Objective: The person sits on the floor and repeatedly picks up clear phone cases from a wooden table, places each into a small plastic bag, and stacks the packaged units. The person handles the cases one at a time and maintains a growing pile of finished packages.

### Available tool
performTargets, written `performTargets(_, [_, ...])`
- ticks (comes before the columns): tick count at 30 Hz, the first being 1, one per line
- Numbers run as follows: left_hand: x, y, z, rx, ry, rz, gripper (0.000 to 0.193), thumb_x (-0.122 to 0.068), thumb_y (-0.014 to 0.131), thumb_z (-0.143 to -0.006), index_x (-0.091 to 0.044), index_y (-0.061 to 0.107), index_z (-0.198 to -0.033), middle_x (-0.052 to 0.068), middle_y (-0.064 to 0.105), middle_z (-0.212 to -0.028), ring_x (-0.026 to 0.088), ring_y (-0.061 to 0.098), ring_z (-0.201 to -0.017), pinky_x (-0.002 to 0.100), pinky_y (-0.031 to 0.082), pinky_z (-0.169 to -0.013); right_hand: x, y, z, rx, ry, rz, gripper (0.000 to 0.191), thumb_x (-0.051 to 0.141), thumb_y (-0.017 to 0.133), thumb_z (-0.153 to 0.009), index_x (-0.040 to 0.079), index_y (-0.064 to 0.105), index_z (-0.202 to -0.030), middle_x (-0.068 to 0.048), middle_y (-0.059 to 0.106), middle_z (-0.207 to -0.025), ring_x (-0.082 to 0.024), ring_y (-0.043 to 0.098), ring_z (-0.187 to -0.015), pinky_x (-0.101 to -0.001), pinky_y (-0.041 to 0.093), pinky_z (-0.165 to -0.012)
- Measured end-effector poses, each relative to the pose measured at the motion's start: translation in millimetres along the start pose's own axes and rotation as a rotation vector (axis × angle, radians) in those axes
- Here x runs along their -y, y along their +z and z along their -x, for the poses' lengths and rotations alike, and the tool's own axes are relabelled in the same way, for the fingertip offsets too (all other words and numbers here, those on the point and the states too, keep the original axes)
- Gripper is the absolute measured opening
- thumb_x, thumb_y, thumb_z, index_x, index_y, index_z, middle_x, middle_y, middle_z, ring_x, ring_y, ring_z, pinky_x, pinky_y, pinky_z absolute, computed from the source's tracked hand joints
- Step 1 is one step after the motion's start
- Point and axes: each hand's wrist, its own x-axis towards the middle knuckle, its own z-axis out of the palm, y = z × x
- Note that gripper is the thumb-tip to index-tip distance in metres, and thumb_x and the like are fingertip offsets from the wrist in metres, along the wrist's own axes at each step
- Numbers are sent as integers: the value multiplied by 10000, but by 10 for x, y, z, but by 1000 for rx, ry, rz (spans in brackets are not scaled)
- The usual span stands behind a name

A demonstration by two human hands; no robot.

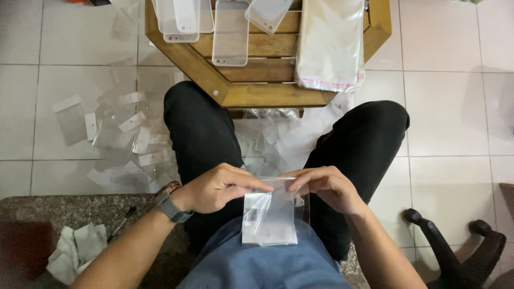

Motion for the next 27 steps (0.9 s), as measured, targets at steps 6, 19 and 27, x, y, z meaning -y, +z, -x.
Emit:
performTargets(6, [-25, -3, 110, 0, -131, -86, 309, -20, 614, -924, -63, 761, -1193, 98, 717, -815, 162, 643, -706, 307, 520, -685, -123, 62, 63, -212, 154, 208, 191, -109, 664, -922, -55, 769, -1072, -206, 726, -1303, -161, 709, -989, -281, 591, -830])
performTargets(19, [42, -434, 634, -641, -190, -24, 233, -236, 675, -982, -30, 783, -993, 34, 773, -832, 73, 715, -715, 223, 573, -615, 763, -4, -624, -164, -239, 907, 423, -37, 595, -966, 39, 593, -1382, -141, 605, -1477, -260, 587, -1375, -382, 491, -1115])
performTargets(27, [-9, -1557, 1847, -1004, -1223, -738, 567, -504, 735, -927, -14, 735, -1211, 210, 720, -1192, 338, 675, -1109, 478, 506, -957, 1149, -1105, -1003, -406, -368, 1720, 291, 78, 758, -879, 127, 739, -1165, -110, 659, -1414, -348, 509, -1409, -528, 369, -1160])
